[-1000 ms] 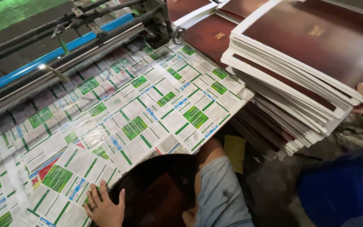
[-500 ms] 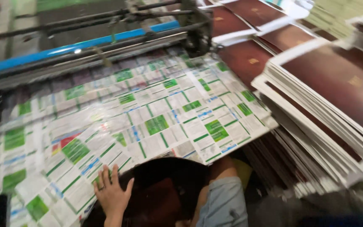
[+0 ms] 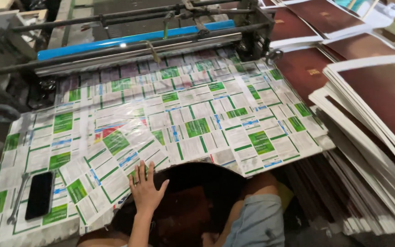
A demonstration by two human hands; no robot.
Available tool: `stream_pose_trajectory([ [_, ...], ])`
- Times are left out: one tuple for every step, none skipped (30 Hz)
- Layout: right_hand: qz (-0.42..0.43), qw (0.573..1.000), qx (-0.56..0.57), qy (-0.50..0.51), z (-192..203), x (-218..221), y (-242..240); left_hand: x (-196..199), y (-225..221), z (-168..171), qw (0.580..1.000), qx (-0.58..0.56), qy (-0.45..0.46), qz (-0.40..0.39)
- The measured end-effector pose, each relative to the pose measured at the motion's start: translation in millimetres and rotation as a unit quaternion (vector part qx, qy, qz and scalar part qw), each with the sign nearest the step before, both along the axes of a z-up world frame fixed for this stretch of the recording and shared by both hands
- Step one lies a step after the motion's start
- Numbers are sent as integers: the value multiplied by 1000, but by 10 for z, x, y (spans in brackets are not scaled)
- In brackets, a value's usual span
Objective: The person places printed paper sheets onto cardboard boards using a gluing and lamination machine.
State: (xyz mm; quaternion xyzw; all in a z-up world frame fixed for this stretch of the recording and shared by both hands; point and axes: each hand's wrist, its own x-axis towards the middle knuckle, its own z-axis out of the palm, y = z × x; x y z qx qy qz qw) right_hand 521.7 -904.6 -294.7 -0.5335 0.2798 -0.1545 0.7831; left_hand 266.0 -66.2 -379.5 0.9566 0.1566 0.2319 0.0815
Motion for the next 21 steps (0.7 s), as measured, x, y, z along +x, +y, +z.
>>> stream_pose_trajectory([
  [-11, 1000, 15, -4, -105, -170, 117, -7, 20, 15, 1000, 1, 4, 0],
  [-28, 999, 29, -6, -204, -406, 176, -2, -1, 22, 1000, 2, 11, -6],
  [-44, 998, 43, -8, -292, -602, 263, -16, -3, -7, 1000, 4, 16, -19],
  [-60, 997, 55, -15, -326, -745, 361, 18, 1, -30, 1000, 9, 27, -11],
  [-77, 994, 68, -23, -344, -887, 470, 45, 14, -55, 999, 13, 39, -3],
  [-89, 992, 81, -28, -386, -956, 621, 43, 7, -71, 999, 16, 41, -13],
  [-102, 990, 94, -33, -403, -1046, 752, 35, 9, -86, 999, 20, 49, -3],
  [-111, 987, 105, -39, -361, -1080, 861, 33, 11, -98, 998, 23, 56, 11],
  [-118, 987, 105, -38, -327, -1075, 808, 37, 10, -109, 998, 24, 57, 5],
  [-111, 989, 99, -25, -285, -1024, 777, 66, 28, -104, 998, 15, 57, 9],
  [-104, 990, 93, -11, -241, -982, 747, 87, 49, -98, 998, 6, 56, 13],
  [-109, 990, 94, -12, -265, -957, 688, 86, 23, -92, 998, 7, 56, 8],
  [-86, 993, 77, 9, -289, -939, 633, 80, 2, -87, 999, -10, 46, 14],
  [-63, 996, 59, 27, -281, -879, 576, 98, -26, -80, 999, -29, 33, 20],
  [-66, 996, 58, 23, -492, -868, 489, 101, -173, -6, 999, -29, 29, 17],
  [-64, 995, 70, -1, -661, -795, 384, 136, -342, 68, 999, -27, 15, 27],
  [-63, 994, 82, -26, -818, -716, 278, 170, -509, 153, 999, -25, 1, 37],
  [-64, 994, 79, -39, -870, -682, 436, 267, -823, 255, 999, -30, -11, 34],
  [-75, 988, 122, -58, -923, -642, 591, 355, -1139, 365, 996, -88, 15, -13],
  [-81, 980, 166, -71, -1028, -626, 769, 361, -1441, 455, 987, -143, 45, -57],
  [-79, 980, 164, -79, -1002, -672, 1035, 475, -1806, 420, 987, -146, 37, -57],
])
